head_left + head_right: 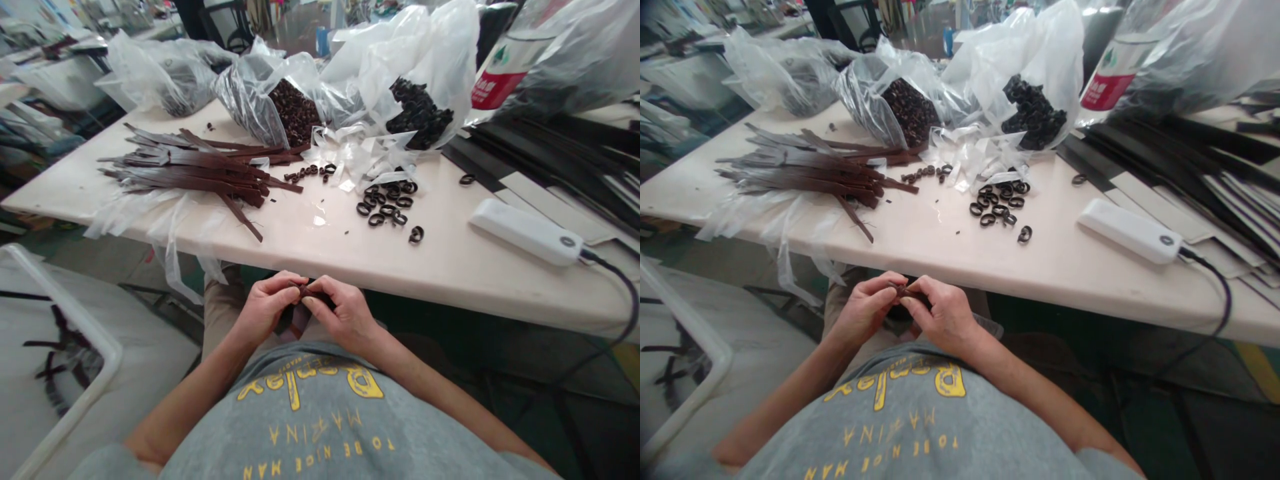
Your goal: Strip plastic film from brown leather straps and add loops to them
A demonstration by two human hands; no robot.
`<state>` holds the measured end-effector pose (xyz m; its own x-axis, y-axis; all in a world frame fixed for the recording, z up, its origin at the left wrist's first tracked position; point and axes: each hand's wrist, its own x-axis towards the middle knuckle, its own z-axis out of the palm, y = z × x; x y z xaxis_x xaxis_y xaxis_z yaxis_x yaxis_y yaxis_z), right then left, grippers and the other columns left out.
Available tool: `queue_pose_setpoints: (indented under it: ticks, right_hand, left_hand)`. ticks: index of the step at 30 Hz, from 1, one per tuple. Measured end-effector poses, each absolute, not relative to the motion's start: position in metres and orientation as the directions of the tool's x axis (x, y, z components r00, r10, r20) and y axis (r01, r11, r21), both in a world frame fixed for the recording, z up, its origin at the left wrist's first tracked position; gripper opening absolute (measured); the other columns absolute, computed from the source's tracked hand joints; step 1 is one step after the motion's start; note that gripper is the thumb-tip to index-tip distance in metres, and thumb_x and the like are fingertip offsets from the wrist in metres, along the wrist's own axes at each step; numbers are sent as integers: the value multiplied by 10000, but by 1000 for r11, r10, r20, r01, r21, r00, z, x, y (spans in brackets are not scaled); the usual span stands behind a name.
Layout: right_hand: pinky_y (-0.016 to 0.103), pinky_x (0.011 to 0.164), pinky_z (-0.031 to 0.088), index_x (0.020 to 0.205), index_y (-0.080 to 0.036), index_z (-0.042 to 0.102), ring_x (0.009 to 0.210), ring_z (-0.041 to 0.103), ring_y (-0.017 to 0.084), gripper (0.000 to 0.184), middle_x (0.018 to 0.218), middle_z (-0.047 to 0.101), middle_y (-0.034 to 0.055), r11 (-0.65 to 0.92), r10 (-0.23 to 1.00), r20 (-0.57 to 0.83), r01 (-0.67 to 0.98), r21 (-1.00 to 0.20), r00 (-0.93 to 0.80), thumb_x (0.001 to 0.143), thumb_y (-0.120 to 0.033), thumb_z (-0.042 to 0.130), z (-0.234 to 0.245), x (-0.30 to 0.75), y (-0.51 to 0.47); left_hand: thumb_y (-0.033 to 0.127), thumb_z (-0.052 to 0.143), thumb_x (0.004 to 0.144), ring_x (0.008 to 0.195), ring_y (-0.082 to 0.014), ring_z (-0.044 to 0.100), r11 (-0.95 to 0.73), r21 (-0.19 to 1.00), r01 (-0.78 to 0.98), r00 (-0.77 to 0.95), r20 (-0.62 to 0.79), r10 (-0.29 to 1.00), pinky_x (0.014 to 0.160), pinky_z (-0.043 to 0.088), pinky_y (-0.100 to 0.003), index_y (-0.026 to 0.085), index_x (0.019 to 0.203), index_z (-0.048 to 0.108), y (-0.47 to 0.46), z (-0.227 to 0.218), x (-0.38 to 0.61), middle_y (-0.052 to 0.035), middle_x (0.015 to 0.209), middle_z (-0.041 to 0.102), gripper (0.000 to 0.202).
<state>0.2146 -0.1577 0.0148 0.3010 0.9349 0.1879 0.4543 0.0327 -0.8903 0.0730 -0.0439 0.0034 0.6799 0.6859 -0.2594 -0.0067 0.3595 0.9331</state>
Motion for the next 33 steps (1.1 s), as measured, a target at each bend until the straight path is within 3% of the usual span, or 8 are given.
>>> queue_pose_setpoints:
  ticks: [4,9,14,19,23,28,33]
  right_hand:
    - [281,656,448,974,-172,618,743,675,196,176,853,711,52,-64,975,96,665,-744,201,945,-338,568,8,217,-163]
    - [247,551,337,867,-181,565,606,621,161,226,737,669,30,-65,993,40,793,-606,112,986,-362,497,1,215,-165]
    - [241,534,282,844,-186,547,564,587,142,255,691,640,10,-16,999,31,790,-613,45,1013,-349,446,-2,214,-163]
    - [247,595,337,913,-178,573,660,621,150,218,785,675,20,8,998,52,734,-679,37,1010,-341,466,1,212,-158]
    - [257,627,359,983,-175,565,744,649,176,189,879,703,42,-53,999,-44,750,-659,31,974,-362,542,4,214,-160]
    - [262,589,310,973,-170,578,725,664,196,193,853,725,63,-184,971,-231,790,-585,55,969,-361,555,0,213,-166]
    - [251,614,332,1014,-168,588,784,681,185,151,921,739,61,-132,976,-216,719,-682,-25,999,-288,497,-1,207,-162]
  left_hand:
    - [290,775,735,689,-117,563,125,992,34,676,-115,728,632,459,-225,208,870,802,-34,15,63,-29,850,673,161]
    - [276,743,780,728,-127,577,47,994,96,709,-101,698,631,457,-218,221,907,803,-30,18,58,-39,883,678,151]
    - [268,762,756,824,-160,634,57,989,133,725,-137,675,698,504,-228,218,900,803,-34,14,58,-51,927,706,157]
    - [281,791,724,815,-173,668,138,983,119,767,-180,616,735,547,-261,213,893,797,-41,12,61,-44,901,724,182]
    - [286,795,722,843,-184,665,64,992,106,710,-121,694,769,541,-274,201,879,797,-33,9,54,-49,899,733,178]
    - [279,792,726,885,-197,658,66,993,102,689,-119,715,783,536,-279,205,885,801,-30,3,48,-57,923,729,175]
    - [252,828,675,802,-184,658,117,989,88,752,-143,644,705,550,-271,217,868,806,-40,3,53,-44,866,707,198]
